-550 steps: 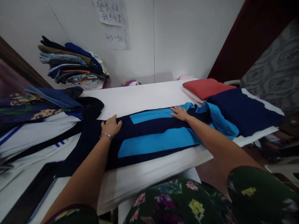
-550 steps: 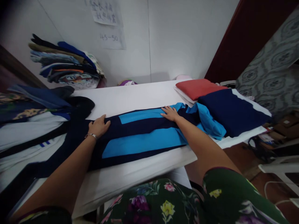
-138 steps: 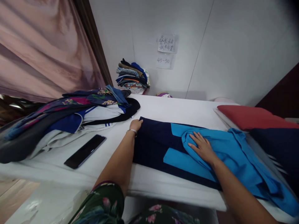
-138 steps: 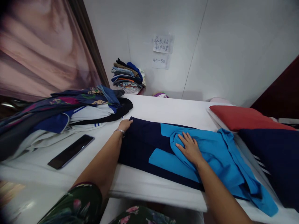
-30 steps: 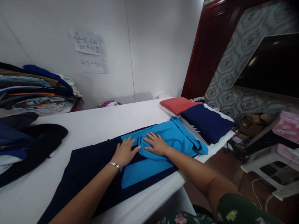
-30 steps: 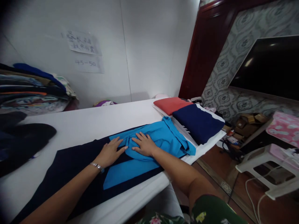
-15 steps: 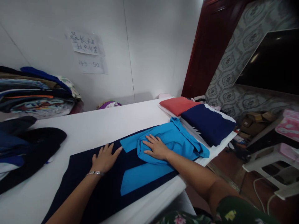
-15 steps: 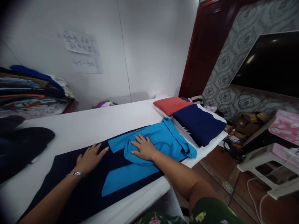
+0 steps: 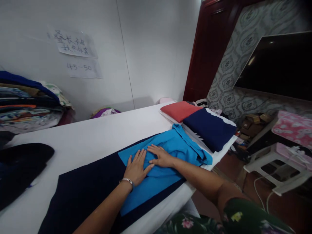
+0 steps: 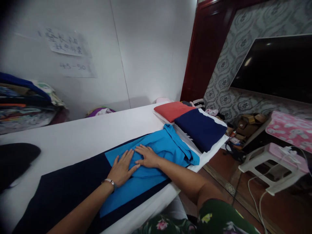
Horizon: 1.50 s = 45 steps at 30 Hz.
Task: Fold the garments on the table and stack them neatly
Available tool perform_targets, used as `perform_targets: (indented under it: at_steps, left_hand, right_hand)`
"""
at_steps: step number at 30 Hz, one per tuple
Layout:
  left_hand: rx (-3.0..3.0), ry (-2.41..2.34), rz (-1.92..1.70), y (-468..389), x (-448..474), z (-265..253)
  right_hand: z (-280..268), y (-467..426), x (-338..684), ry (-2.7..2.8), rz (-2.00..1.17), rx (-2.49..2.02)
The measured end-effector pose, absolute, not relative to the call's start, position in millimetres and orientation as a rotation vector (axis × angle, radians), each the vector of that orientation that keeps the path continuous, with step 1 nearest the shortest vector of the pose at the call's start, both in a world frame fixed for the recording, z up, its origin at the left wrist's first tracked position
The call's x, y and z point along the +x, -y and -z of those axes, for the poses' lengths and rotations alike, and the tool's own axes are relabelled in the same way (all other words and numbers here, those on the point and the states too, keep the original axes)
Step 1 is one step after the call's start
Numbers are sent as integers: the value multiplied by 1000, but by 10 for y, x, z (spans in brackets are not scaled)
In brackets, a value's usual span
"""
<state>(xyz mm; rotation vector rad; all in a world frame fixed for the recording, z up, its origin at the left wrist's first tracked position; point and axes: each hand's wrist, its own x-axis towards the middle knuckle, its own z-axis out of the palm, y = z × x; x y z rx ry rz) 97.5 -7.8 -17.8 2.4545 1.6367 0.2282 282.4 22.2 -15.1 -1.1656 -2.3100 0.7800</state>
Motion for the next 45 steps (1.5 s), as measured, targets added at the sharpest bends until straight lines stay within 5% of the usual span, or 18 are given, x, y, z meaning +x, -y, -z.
perform_targets:
  at_steps: [3, 10, 24, 45]
  left_hand:
    - [2473, -1638, -219, 85, 955, 189]
    - [2450, -1633, -232, 99, 974, 178]
    - [2436, -1586, -256, 92, 943, 201]
    - [2516, -1764, -123, 139, 1010, 4]
  right_hand:
    - [22, -428, 3082, 2054, -859, -1132]
    - [-389, -1298, 4062, 1800, -265, -1938]
    - [109, -1635, 4293, 1880, -127, -2181]
    - [-207, -1452, 4388, 2109, -610, -2001]
